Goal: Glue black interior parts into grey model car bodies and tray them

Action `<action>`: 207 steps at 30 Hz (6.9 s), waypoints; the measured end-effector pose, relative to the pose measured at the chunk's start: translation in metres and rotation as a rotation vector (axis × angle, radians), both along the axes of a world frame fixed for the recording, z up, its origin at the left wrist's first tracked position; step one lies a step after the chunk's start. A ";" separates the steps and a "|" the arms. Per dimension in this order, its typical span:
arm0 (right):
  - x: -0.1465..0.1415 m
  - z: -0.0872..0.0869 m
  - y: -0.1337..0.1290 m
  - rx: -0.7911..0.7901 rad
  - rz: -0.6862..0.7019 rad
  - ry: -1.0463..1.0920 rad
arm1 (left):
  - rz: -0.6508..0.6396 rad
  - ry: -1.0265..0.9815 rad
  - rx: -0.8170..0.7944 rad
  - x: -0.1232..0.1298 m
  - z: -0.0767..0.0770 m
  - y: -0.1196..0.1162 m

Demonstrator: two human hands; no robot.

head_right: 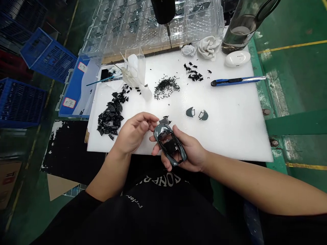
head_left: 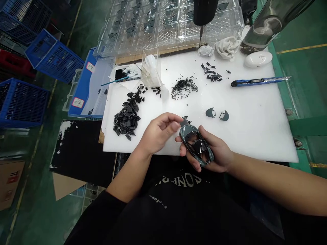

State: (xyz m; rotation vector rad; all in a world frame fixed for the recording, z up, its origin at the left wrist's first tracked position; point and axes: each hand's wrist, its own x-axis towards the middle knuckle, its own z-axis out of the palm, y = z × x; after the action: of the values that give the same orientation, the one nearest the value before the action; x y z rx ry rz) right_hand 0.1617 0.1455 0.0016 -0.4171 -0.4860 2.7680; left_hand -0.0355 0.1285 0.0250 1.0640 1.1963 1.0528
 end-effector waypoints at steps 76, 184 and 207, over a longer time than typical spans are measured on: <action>0.003 0.015 0.000 0.224 -0.281 -0.398 | 0.284 0.899 1.063 0.008 -0.009 -0.022; 0.011 -0.004 0.002 1.820 -0.468 -0.407 | -0.396 0.521 0.119 -0.025 0.021 -0.047; 0.012 0.000 0.003 1.805 -0.479 -0.391 | -0.152 0.017 -0.136 -0.017 0.015 -0.065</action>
State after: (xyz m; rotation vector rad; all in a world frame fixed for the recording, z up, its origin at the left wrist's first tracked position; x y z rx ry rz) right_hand 0.1733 0.1489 0.0011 -0.4219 -2.1489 0.9553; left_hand -0.0526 0.0633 0.0404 1.0422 1.1649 0.8350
